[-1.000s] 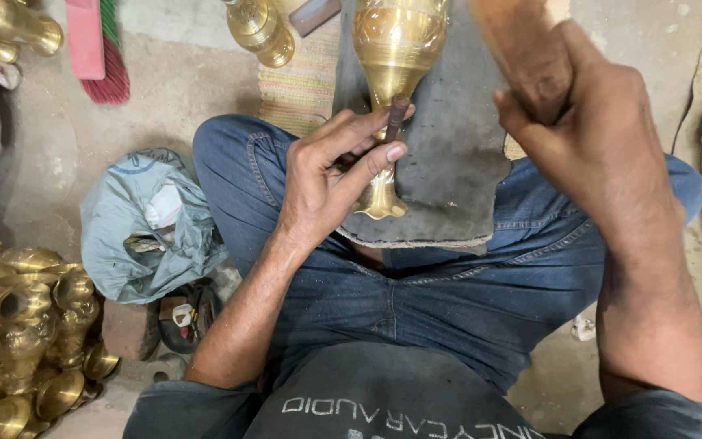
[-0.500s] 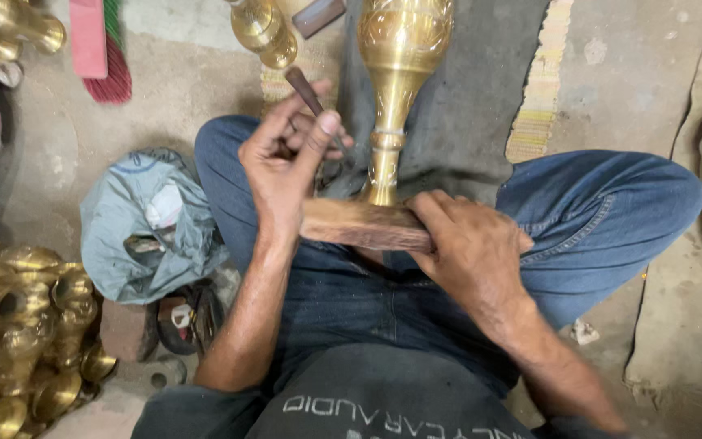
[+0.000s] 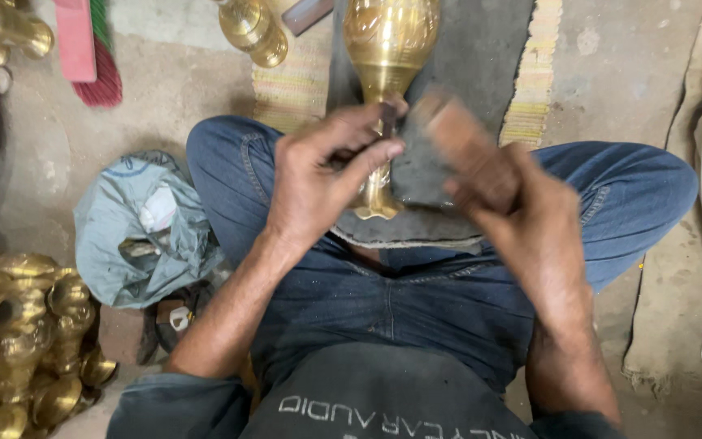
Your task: The person sits cross-legged on the floor holding a brass vase on a pad on their lap. They hold a small punch against the vase's stem with one hand and strike it with a wooden mallet in the other hand, repeatedly repositioning the punch to work the surface of the brass vase.
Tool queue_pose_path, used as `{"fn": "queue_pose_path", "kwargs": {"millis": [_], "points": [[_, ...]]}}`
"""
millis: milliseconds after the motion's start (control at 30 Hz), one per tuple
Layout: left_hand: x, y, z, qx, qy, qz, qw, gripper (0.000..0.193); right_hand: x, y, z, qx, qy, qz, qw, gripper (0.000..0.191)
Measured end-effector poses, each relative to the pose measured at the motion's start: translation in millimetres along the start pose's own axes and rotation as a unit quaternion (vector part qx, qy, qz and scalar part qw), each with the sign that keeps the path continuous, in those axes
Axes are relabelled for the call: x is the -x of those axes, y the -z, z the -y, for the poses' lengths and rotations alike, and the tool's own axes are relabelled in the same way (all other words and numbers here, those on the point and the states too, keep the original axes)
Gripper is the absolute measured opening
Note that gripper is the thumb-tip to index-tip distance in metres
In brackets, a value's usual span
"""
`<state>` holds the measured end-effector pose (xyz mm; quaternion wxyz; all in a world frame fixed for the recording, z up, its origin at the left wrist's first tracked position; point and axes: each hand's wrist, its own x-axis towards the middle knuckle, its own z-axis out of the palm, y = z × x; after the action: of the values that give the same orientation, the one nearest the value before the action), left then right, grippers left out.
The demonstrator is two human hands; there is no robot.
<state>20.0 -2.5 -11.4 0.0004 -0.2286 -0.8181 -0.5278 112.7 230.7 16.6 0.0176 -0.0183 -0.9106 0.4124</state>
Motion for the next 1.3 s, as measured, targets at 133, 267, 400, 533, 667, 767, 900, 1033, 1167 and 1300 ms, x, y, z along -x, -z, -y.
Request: {"fn": "queue_pose_path", "kwargs": {"millis": [133,267,400,533,667,767,900,1033,1167,1300], "points": [[-1.2,3.5,-9.2,0.001,-0.057,0.020,0.998,0.037,-15.0,10.9,-3.9,0.091,-0.006,-0.078,0.993,0.047],[-2.4,6.4,-13.8,-0.014,0.000,0.028,1.000,0.036,-28.9,17.2,7.4,0.079,0.081,-0.081,0.990,0.050],[0.1,8.8,-14.3,-0.009,-0.042,0.021,0.999,0.036,-37.9,23.0,12.8,0.195,0.178,-0.104,0.959,0.058],[-1.4,10.5,-12.1,-0.026,-0.010,0.049,0.998,0.034,-50.5,29.9,2.3,0.245,0.205,-0.140,0.937,0.042],[-2.2,11.3,-13.6,-0.016,-0.007,0.052,0.998,0.034,-61.0,35.6,-8.7,0.029,0.124,-0.121,0.984,0.023],[-3.5,12.0,-15.2,-0.026,-0.017,0.049,0.998,0.035,-62.9,37.3,-9.2,-0.057,0.031,-0.076,0.995,0.025],[-5.2,13.1,-16.1,-0.040,-0.021,0.048,0.998,0.035,-55.7,41.4,-5.6,0.210,0.191,-0.115,0.952,0.027],[-6.7,13.6,-17.1,-0.003,-0.028,0.047,0.999,0.036,-51.2,40.3,-7.4,0.197,0.144,-0.075,0.967,0.028],[-7.1,15.3,-19.1,-0.013,-0.017,0.052,0.998,0.036,-51.7,38.2,-11.8,0.132,0.153,-0.078,0.976,0.024],[-7.3,16.2,-19.0,-0.044,-0.026,0.043,0.998,0.035,-53.9,36.6,-9.0,0.122,0.073,-0.031,0.989,0.019]]}}
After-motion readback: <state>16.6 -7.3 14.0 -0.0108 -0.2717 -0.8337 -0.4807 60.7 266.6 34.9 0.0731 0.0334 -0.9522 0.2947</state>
